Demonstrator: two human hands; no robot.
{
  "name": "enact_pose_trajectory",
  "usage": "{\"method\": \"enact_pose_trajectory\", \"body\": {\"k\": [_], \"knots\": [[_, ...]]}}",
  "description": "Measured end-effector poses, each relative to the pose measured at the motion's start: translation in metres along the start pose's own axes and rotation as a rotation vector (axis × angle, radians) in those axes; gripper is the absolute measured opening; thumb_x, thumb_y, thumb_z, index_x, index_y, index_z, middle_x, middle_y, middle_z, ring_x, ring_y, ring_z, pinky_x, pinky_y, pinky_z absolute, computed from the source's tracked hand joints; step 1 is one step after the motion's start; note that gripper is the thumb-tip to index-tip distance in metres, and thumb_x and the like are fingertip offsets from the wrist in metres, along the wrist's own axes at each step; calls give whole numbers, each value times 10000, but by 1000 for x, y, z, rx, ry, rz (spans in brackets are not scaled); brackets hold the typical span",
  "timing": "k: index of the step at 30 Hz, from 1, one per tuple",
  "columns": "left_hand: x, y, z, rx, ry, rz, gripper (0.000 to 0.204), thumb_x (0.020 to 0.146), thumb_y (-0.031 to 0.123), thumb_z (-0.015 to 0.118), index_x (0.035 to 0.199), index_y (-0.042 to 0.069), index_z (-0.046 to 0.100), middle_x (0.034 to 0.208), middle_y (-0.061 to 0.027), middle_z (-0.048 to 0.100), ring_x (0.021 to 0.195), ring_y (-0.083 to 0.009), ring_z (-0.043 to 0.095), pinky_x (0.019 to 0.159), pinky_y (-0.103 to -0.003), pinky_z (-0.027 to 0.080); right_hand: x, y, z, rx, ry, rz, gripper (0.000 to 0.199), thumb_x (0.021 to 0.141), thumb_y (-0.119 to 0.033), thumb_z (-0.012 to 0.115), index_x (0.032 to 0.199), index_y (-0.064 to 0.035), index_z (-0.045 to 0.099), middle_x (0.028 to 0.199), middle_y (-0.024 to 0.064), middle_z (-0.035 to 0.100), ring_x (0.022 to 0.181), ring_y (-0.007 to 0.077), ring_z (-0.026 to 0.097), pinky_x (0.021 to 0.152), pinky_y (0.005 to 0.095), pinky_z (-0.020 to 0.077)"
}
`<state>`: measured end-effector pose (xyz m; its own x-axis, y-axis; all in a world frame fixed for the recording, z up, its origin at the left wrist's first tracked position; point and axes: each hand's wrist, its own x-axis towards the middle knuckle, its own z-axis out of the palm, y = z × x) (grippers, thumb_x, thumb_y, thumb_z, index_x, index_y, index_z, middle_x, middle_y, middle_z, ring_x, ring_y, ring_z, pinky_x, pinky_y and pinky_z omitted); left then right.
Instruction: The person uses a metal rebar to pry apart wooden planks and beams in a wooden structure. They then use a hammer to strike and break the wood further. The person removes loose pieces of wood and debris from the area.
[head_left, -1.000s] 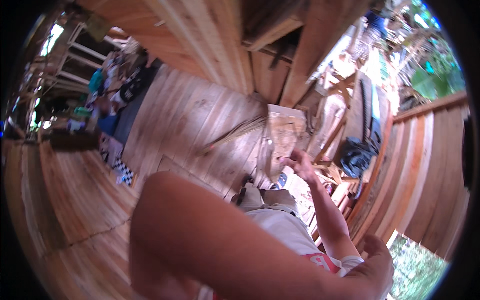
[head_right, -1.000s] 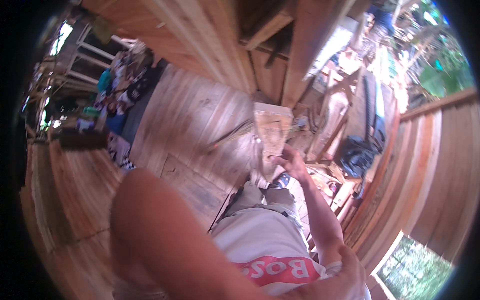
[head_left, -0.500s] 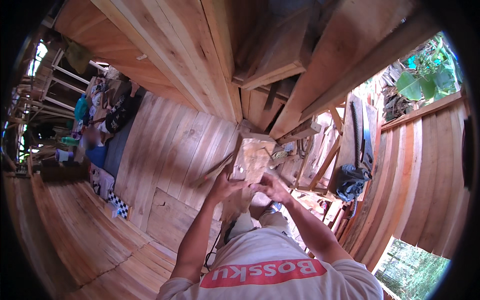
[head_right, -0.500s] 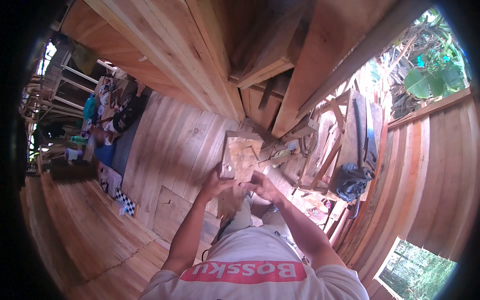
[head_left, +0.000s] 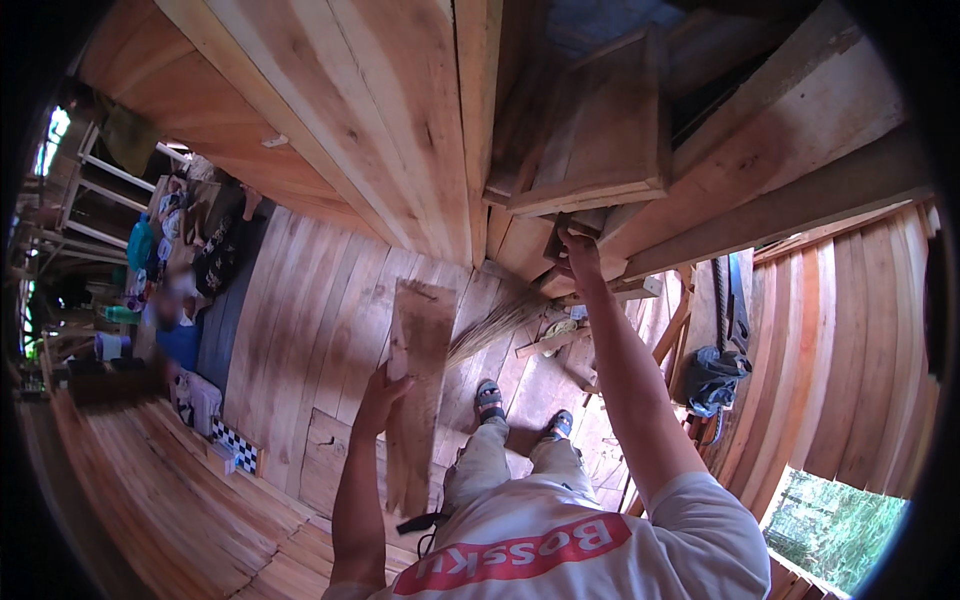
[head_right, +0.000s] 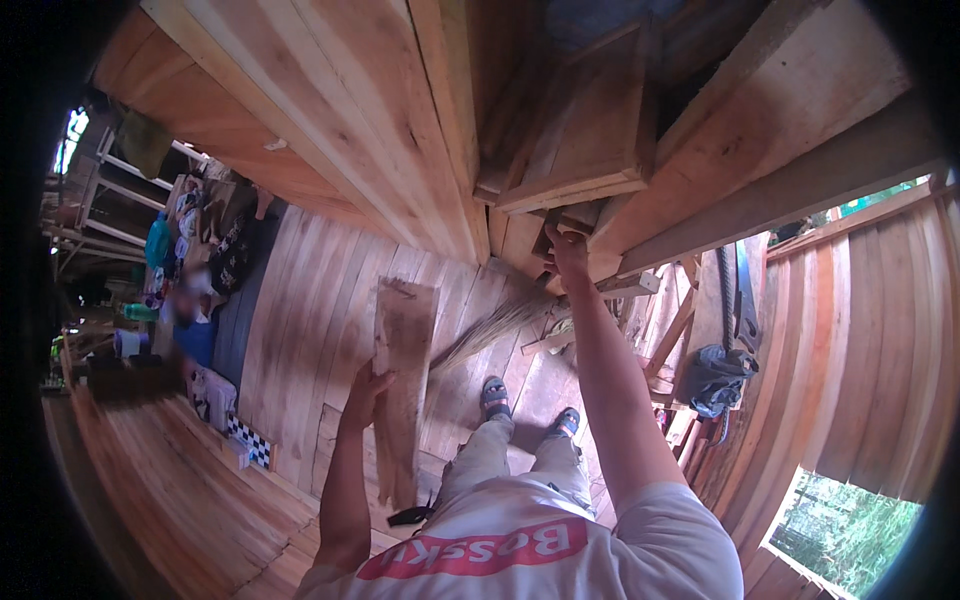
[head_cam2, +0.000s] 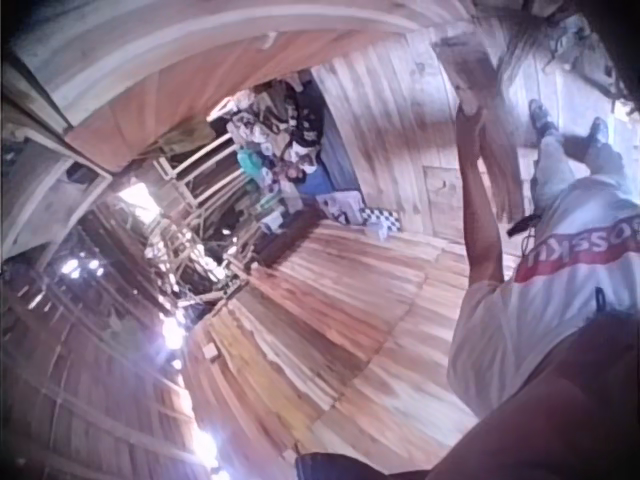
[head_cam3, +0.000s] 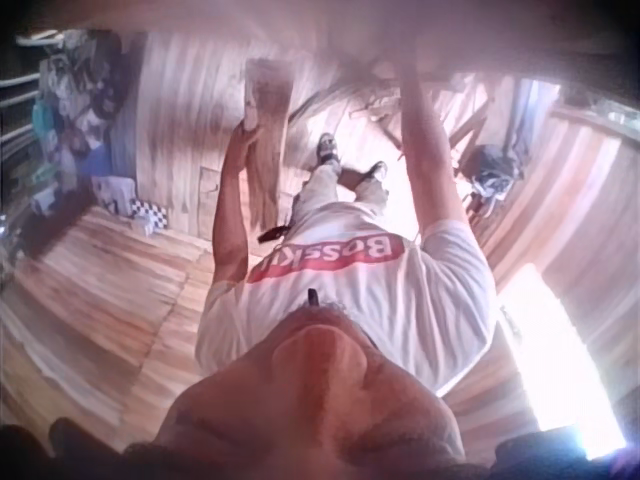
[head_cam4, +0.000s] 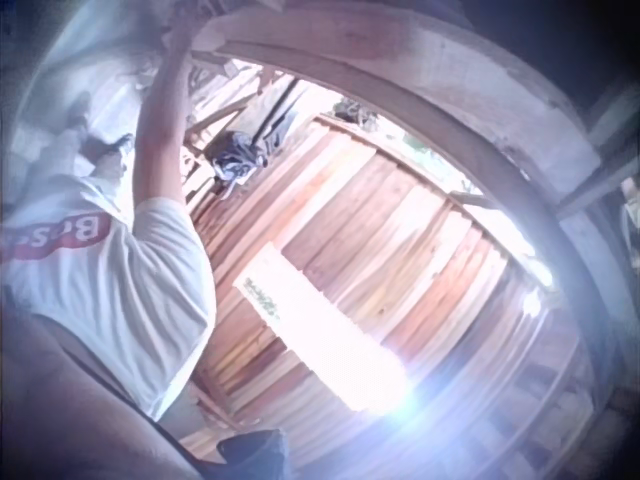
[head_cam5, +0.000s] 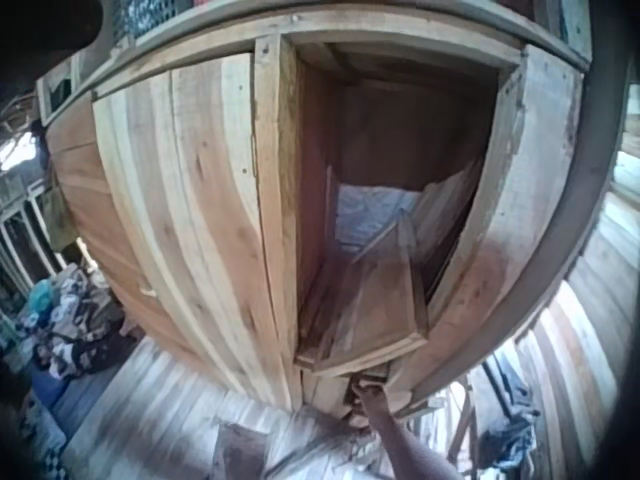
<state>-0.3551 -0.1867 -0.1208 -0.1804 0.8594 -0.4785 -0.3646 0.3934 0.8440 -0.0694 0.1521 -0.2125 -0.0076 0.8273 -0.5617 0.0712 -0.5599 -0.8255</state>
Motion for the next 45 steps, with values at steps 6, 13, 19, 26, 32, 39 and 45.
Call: {"method": "enact_pose_trajectory", "body": {"k": [6, 13, 19, 26, 32, 39, 45], "knots": [[-32, -38, -56, -120, 57, -78, 695, 796, 241, 693, 1365, -13, 386, 1230, -98, 541, 1119, -188, 528, 970, -324, 412, 2, -19, 33, -89, 8, -87, 445, 830, -416, 634, 1036, -28, 564, 781, 80, 625, 618, 177, 625, 507, 331, 536], [-43, -81, -67, -121, 96, -254, 656, 802, 286, 711, 1328, 11, 431, 1193, -99, 569, 1083, -210, 553, 941, -348, 434, -46, -44, 11, -307, 127, -334, 299, 835, -290, 595, 879, 6, 587, 599, 75, 587, 473, 176, 576, 431, 324, 466], [-43, -76, -32, -14, 136, -296, 607, 808, 306, 717, 1280, 11, 477, 1164, -95, 582, 1065, -199, 558, 911, -347, 444, -140, -14, -26, -205, 6, -196, 247, 852, -226, 603, 898, 14, 567, 612, 35, 527, 474, 128, 473, 413, 291, 401], [-42, -66, 9, 131, 82, -266, 509, 812, 298, 724, 1198, 12, 556, 1104, -80, 611, 1020, -172, 572, 873, -333, 456, -274, 32, -80, -208, -220, -47, 313, 879, -241, 610, 1005, 42, 560, 736, 71, 578, 602, 127, 537, 500, 280, 427], [-50, -58, 54, 349, -75, -173, 552, 804, 297, 733, 1214, -21, 547, 1085, -93, 626, 996, -172, 587, 867, -318, 461, -377, 80, -145, -205, -273, -329, 367, 864, -130, 648, 1149, 14, 467, 807, 95, 612, 724, 146, 591, 641, 306, 477], [-64, -83, 125, 479, -204, -70, 648, 778, 277, 765, 1269, -37, 483, 1158, -123, 594, 1068, -191, 559, 924, -311, 432, -443, 59, -169, -645, -154, -423, 360, 890, -197, 605, 1145, 12, 462, 787, 218, 632, 741, 381, 647, 643, 446, 492], [-85, -90, 182, 469, -329, 9, 813, 719, 354, 811, 1299, -67, 429, 1249, -157, 535, 1106, -218, 541, 957, -333, 421, -471, 81, -221, -649, 89, -406, 300, 922, -239, 570, 1046, 15, 466, 650, 200, 565, 586, 381, 577, 549, 460, 422]]}}
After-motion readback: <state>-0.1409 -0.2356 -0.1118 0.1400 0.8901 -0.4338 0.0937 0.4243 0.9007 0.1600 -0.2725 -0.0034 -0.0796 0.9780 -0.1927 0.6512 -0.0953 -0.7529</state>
